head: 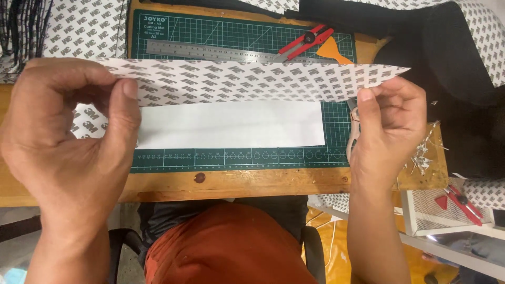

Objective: Cut adhesive tape to size, peel off the backing, and apply it to a surface using a scraper.

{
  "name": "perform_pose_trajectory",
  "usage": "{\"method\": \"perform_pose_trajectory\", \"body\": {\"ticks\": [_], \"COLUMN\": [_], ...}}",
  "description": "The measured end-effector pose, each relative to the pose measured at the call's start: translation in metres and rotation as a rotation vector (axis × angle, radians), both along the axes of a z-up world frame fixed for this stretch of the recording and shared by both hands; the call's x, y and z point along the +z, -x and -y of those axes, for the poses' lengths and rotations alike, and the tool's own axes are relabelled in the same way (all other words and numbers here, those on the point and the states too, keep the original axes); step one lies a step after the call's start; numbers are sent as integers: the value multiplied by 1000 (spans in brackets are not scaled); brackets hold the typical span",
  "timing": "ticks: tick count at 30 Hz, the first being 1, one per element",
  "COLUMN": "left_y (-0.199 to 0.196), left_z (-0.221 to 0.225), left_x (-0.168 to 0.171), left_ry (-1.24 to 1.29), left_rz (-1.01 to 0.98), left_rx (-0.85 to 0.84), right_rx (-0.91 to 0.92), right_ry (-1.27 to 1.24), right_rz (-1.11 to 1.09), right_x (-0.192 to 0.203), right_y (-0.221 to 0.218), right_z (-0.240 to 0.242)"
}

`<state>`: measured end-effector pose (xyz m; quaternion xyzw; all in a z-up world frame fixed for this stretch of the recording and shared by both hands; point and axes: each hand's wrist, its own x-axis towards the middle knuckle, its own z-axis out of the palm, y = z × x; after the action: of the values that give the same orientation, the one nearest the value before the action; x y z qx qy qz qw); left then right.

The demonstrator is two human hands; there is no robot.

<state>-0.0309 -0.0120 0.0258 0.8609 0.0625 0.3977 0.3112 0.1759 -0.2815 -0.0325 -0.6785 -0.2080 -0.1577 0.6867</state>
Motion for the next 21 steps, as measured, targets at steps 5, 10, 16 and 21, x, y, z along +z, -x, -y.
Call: {"method": "perform_pose_trajectory", "body": {"ticks": [5, 10, 16, 21], "left_y": [-2, -6, -8, -7], "left_z": [11, 9, 8, 7], "left_x": [-4, -14, -25, -33], "left_ry": [40, 5, -7, -9], "left_rz": [-73, -71, -61, -59], "left_rx": [109, 115, 91, 107], "right_rx": [16, 1, -14, 36], "right_ry": [0, 45, 131, 103], "right_rz": [-75, -89, 4, 10], "right_x": [-4, -5, -9, -15], "right_y": [-2, -2, -1, -3], "right_z": [1, 1, 2, 4]}}
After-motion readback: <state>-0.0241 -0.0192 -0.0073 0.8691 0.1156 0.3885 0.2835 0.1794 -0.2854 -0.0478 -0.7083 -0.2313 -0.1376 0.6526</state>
